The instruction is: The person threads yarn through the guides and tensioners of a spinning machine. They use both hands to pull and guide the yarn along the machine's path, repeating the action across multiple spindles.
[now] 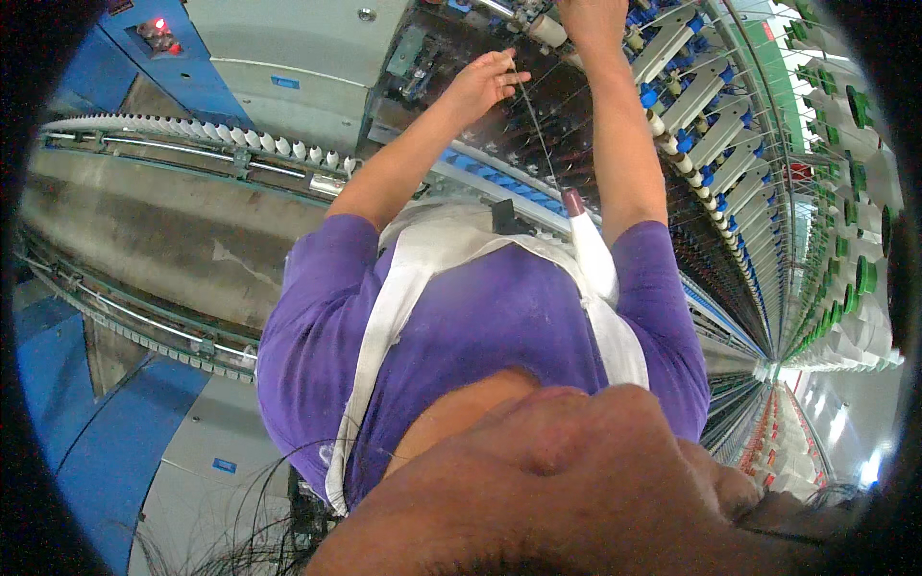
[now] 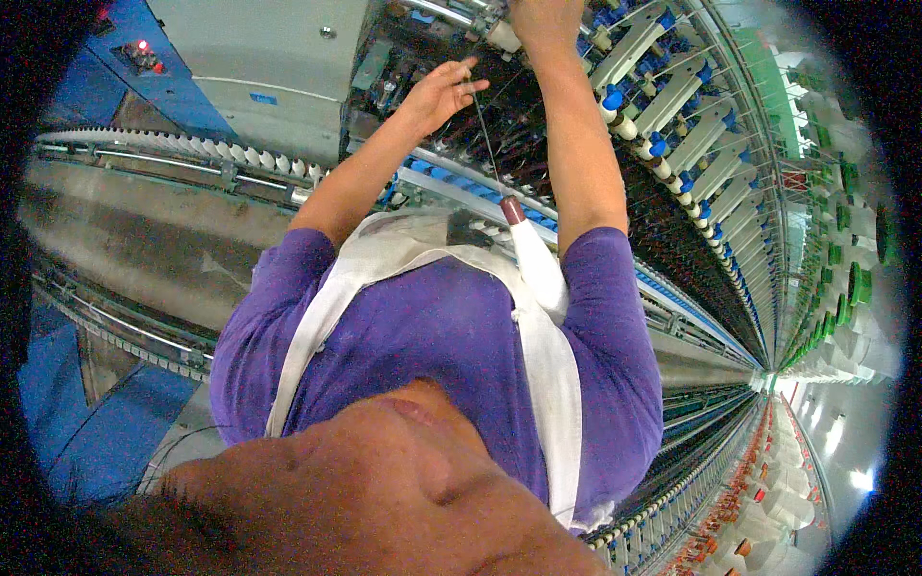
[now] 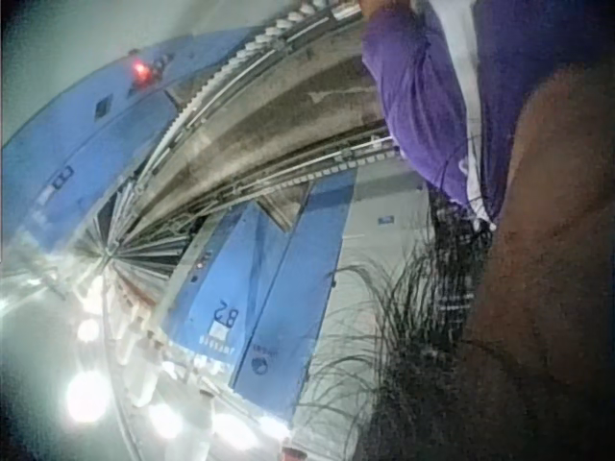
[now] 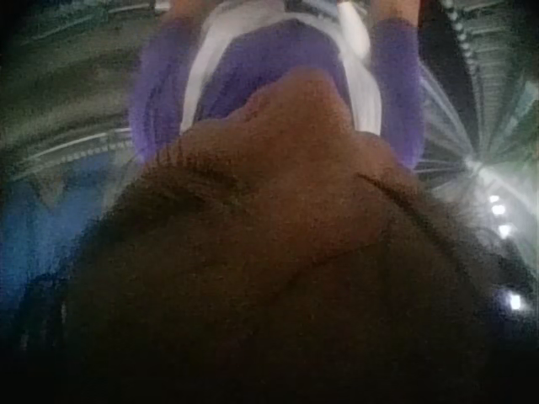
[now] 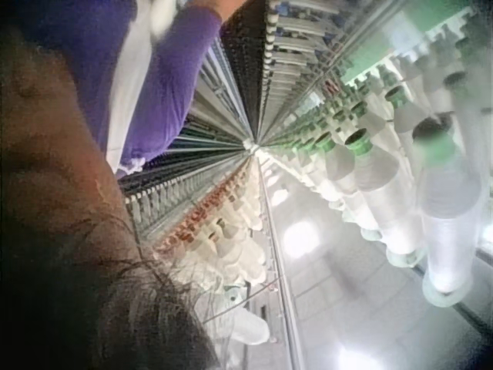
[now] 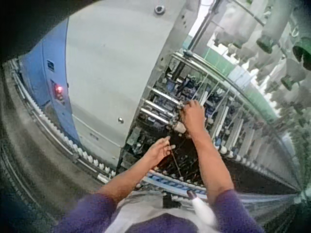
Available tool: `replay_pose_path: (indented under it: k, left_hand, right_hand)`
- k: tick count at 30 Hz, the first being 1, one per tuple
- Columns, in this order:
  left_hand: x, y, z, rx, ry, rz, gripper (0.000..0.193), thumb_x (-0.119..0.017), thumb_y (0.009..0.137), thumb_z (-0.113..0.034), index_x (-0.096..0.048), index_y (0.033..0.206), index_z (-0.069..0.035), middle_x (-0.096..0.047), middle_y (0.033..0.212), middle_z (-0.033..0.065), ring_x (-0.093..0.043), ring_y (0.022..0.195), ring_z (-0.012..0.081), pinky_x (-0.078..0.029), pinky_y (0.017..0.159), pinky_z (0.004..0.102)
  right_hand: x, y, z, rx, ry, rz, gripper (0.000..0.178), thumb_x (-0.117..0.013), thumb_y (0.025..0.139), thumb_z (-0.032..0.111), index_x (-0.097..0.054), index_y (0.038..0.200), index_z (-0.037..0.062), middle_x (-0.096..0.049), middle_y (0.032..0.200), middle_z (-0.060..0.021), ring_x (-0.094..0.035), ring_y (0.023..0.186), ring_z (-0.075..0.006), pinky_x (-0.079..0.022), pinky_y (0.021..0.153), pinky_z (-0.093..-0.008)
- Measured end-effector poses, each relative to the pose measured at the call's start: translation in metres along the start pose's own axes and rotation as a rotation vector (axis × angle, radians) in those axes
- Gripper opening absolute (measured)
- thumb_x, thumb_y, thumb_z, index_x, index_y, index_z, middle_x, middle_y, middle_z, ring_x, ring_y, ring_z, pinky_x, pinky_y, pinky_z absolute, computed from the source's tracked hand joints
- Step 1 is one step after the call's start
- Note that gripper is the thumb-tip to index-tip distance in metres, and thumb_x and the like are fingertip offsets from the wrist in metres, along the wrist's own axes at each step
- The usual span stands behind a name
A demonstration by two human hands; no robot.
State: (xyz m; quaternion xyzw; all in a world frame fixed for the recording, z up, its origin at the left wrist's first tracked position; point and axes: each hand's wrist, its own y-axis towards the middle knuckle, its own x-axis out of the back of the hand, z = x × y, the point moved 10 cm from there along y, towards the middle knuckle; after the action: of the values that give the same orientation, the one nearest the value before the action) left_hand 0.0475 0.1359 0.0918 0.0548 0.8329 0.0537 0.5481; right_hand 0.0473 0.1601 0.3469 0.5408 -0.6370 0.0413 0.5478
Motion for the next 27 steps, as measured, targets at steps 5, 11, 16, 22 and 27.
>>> replay_pose_path:
  k: [5, 11, 16, 22, 27]
  left_hand:
    - [0.003, 0.003, 0.014, 0.101, -0.001, 0.025, 0.005, -0.065, 0.093, -0.012, -0.061, 0.091, -0.009, -0.047, 0.143, 0.0086, -0.059, 0.119, 0.033, -0.053, 0.07, 0.0308]
    - [0.01, -0.033, 0.028, 0.245, 0.14, 0.069, 0.006, -0.06, 0.096, -0.015, -0.059, 0.093, -0.01, -0.055, 0.136, 0.0149, -0.065, 0.105, 0.0218, -0.051, 0.067, 0.0281]
    - [0.013, -0.062, 0.032, 0.272, 0.316, 0.029, 0.009, -0.059, 0.097, -0.018, -0.059, 0.095, -0.009, -0.068, 0.112, 0.0118, -0.062, 0.082, 0.0138, -0.049, 0.068, 0.0273]
    - [0.05, -0.076, 0.005, -0.074, 0.925, -0.176, 0.017, -0.066, 0.092, -0.024, -0.069, 0.092, -0.007, -0.069, 0.101, 0.0074, -0.062, 0.086, 0.0147, -0.05, 0.078, 0.0294]
    - [0.011, -0.009, -0.031, -0.811, 1.542, -0.094, 0.024, -0.067, 0.091, -0.03, -0.07, 0.099, -0.008, -0.071, 0.092, 0.0059, -0.065, 0.087, 0.021, -0.05, 0.078, 0.0317]
  right_hand:
    - [-0.049, -0.014, -0.031, -0.243, -0.326, 0.4, 0.021, -0.062, 0.087, 0.017, -0.074, 0.1, 0.006, -0.059, 0.122, -0.0142, -0.044, 0.124, -0.0327, -0.035, 0.097, -0.0533]
    - [-0.043, -0.016, -0.037, -0.313, -0.174, 0.315, 0.022, -0.063, 0.085, 0.016, -0.074, 0.101, 0.0057, -0.057, 0.124, -0.013, -0.042, 0.126, -0.0324, -0.034, 0.097, -0.0531]
    - [-0.038, -0.02, -0.034, -0.283, -0.149, 0.292, 0.019, -0.069, 0.081, 0.017, -0.075, 0.096, 0.0079, -0.059, 0.12, -0.0111, -0.043, 0.123, -0.033, -0.034, 0.093, -0.054]
    - [-0.008, -0.02, -0.025, -0.266, 0.0, 0.038, 0.017, -0.07, 0.079, 0.018, -0.075, 0.092, 0.009, -0.058, 0.121, -0.011, -0.047, 0.117, -0.0327, -0.037, 0.091, -0.0525]
    - [0.018, -0.061, -0.033, -0.355, 0.345, -0.535, 0.011, -0.069, 0.08, 0.018, -0.073, 0.083, 0.0078, -0.063, 0.107, -0.0136, -0.056, 0.102, -0.0325, -0.043, 0.083, -0.0489]
